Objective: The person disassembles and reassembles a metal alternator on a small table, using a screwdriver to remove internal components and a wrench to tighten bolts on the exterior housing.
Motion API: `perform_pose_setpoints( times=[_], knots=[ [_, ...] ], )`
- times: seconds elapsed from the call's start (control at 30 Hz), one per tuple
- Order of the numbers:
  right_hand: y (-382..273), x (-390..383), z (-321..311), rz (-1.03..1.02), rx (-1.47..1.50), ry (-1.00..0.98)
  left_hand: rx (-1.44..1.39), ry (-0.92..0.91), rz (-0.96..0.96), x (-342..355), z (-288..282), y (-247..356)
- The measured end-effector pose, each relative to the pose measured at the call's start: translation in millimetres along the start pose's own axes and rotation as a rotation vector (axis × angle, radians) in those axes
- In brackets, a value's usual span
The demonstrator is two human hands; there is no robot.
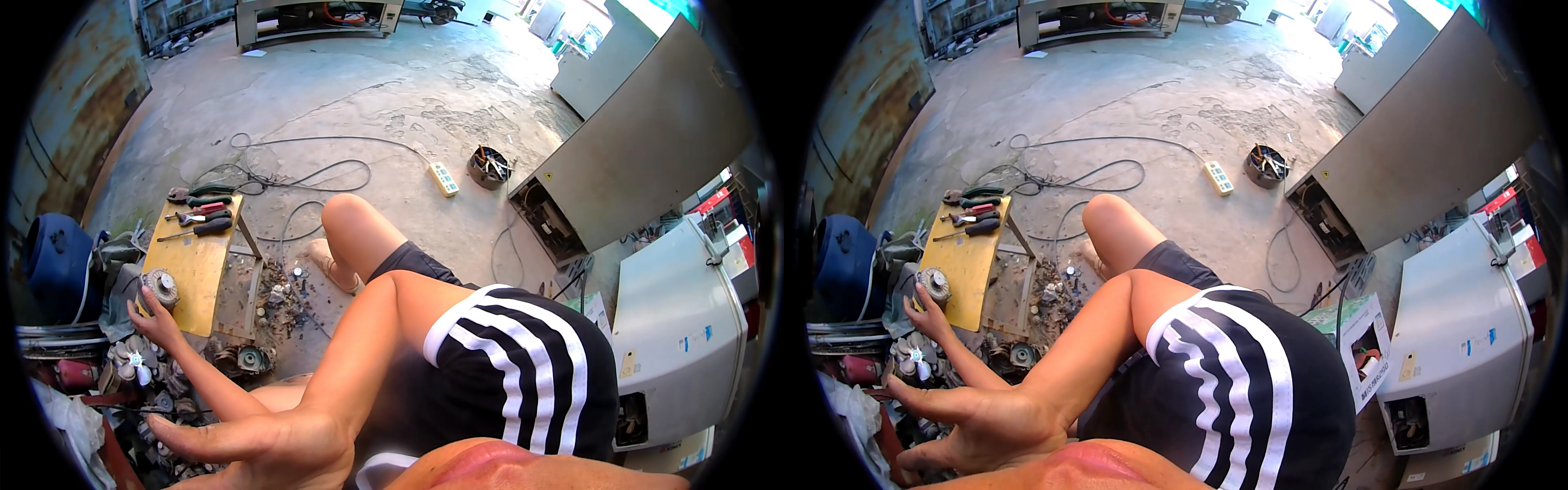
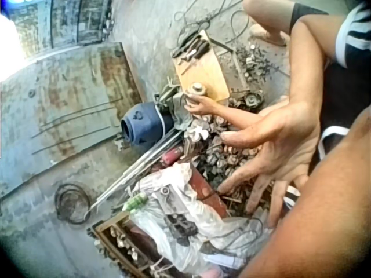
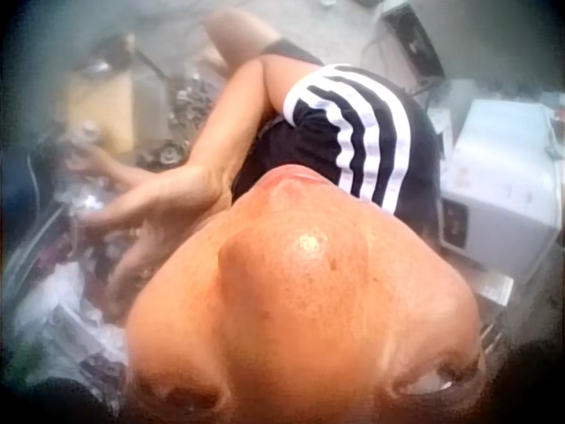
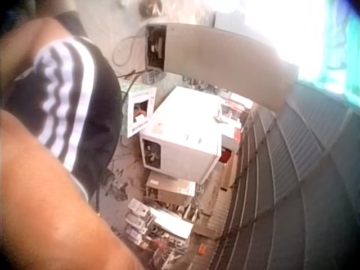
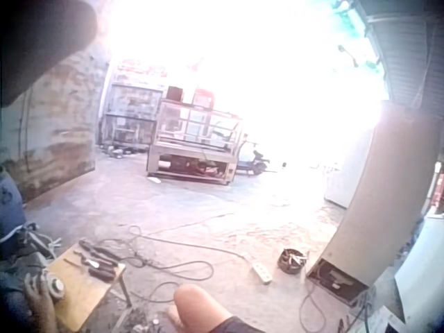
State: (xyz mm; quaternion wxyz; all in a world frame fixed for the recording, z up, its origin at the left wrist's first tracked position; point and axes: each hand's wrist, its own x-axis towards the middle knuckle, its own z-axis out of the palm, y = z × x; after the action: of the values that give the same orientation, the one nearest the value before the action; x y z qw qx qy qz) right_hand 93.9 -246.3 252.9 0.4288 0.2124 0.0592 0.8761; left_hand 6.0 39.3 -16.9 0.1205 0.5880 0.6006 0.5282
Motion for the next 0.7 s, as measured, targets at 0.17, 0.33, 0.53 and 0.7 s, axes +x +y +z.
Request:
perform_pose_setpoints(
  times=[0.17, 0.33, 0.53, 0.7],
  knots=[
    [-12.4, 1.4, -4.9, 0.403, 0.588, 0.014, 0.037, 0.007, 0.038, 9.4, 1.1, -16.8],
    [-9.8, -8.0, 12.8, 0.298, -0.096, -0.098, -0.005, -0.024, -0.012, 2.2, -1.8, -5.6],
    [-16.0, 0.9, -10.1, 0.371, 0.508, -0.019, -0.151, 0.040, 0.084, 15.2, 14.2, -38.8],
    [-18.7, -1.4, -6.7, 0.360, 0.409, -0.037, -0.064, 0.144, 0.168, 0.9, 14.9, -16.3]
  ],
)
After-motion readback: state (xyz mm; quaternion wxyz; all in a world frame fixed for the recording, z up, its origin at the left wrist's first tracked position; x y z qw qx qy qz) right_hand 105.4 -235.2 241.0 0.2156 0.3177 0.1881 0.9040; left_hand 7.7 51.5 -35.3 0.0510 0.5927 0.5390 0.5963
